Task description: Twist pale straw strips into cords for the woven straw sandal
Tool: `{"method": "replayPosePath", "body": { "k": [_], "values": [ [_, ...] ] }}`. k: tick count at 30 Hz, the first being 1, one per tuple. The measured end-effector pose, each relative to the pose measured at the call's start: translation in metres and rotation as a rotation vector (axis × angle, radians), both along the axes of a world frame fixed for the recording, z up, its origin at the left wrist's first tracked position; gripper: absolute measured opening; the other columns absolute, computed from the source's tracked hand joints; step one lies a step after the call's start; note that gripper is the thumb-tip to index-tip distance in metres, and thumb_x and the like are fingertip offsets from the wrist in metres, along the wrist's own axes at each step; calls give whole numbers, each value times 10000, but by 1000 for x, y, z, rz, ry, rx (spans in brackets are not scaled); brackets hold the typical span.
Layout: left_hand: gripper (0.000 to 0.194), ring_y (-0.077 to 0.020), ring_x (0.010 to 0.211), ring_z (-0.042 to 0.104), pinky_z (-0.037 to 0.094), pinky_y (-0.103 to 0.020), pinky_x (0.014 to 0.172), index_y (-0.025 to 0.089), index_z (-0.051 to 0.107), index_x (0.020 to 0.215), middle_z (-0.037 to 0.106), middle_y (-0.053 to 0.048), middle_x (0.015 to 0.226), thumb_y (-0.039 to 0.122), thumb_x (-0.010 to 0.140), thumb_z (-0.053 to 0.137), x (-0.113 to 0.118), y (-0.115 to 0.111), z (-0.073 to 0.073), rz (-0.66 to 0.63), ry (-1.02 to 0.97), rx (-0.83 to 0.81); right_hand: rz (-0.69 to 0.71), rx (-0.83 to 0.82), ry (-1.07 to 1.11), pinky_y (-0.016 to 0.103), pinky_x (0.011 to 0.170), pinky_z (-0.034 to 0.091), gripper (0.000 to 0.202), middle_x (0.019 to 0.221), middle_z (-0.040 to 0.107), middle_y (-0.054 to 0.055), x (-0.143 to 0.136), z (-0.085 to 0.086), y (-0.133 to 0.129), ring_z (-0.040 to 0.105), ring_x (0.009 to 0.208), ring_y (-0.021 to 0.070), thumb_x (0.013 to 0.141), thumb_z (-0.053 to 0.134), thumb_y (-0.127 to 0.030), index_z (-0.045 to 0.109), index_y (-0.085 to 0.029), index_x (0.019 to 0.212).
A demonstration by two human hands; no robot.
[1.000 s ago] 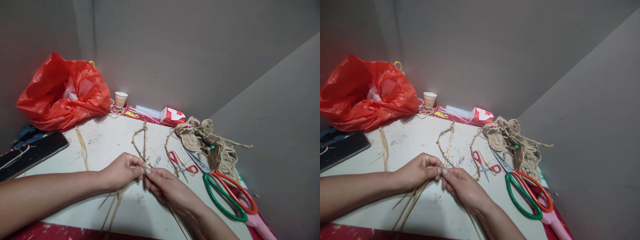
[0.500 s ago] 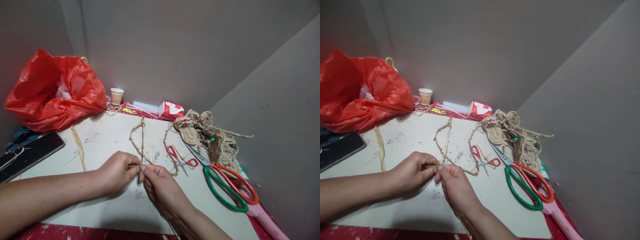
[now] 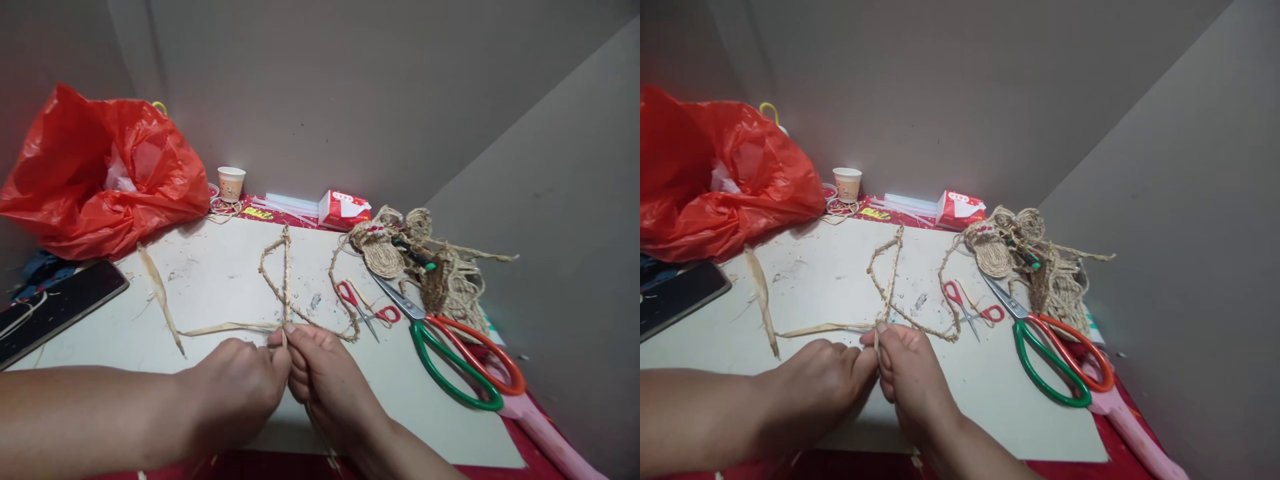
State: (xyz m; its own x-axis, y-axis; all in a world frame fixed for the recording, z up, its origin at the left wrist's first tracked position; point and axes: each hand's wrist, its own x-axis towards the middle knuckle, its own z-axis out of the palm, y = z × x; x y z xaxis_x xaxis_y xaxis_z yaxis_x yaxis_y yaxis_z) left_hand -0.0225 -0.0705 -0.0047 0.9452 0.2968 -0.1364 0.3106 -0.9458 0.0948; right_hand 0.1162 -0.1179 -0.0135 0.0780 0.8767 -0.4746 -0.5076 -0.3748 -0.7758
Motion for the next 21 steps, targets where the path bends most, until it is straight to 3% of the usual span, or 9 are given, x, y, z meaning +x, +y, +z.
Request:
{"method": "replayPosePath", "body": {
  "k": [3, 6, 9, 11, 12, 15, 18, 21],
  "values": [
    [150, -181, 509, 522, 358, -285, 489, 166, 559, 837, 601, -65, 677, 112, 738, 460, -5, -10, 7, -59, -78, -104, 5, -17, 9, 168, 344, 83, 320, 367, 222, -145, 2, 2, 0, 90, 352, 19, 744, 650, -444, 506, -168, 668],
    [142, -139, 534, 513, 385, -257, 538, 199, 542, 721, 598, -31, 637, 167, 816, 442, -8, -4, 28, -4, -294, -313, 26, -17, 30, 164, 348, 75, 332, 375, 218, -146, 7, 3, 0, 84, 359, 17, 728, 667, -434, 478, -175, 642],
    [152, -173, 813, 575, 423, -272, 747, 192, 575, 935, 645, -68, 888, 227, 831, 470, -2, 14, 41, 342, -666, -402, 61, -6, 42, 161, 348, 76, 347, 377, 226, -145, 10, 4, 1, 88, 358, 15, 710, 679, -443, 466, -179, 632],
    [289, -166, 839, 569, 422, -272, 752, 181, 528, 1100, 632, -67, 958, 244, 821, 482, 5, 26, 36, 524, -695, -637, 90, -11, 37, 159, 346, 78, 363, 370, 230, -146, 11, 4, 2, 93, 350, 13, 701, 678, -465, 466, -180, 628],
    [287, -150, 766, 562, 420, -262, 699, 171, 523, 1099, 628, -51, 892, 261, 834, 459, 9, 31, 30, 551, -626, -817, 102, -14, 32, 159, 345, 77, 366, 367, 229, -146, 12, 4, 3, 95, 348, 13, 700, 675, -472, 467, -180, 628],
    [214, -102, 581, 458, 355, -230, 574, 146, 561, 883, 546, 6, 670, 291, 856, 406, 16, 36, 11, 542, -461, -1161, 123, -14, 29, 162, 344, 71, 365, 370, 237, -146, 14, 4, 4, 97, 346, 15, 708, 672, -470, 460, -182, 631],
    [198, -86, 571, 393, 319, -218, 566, 144, 548, 735, 501, 22, 632, 261, 837, 425, 16, 36, 2, 505, -471, -1168, 174, -12, 28, 167, 347, 66, 360, 383, 245, -144, 18, 5, 4, 97, 351, 18, 720, 666, -472, 468, -180, 646],
    [212, -84, 554, 352, 294, -216, 538, 135, 581, 733, 475, 29, 598, 245, 828, 427, 15, 38, 5, 498, -446, -1126, 243, -10, -7, 178, 348, 66, 336, 398, 259, -139, 24, 5, 5, 98, 356, 25, 740, 651, -466, 494, -175, 677]
  ]
}}
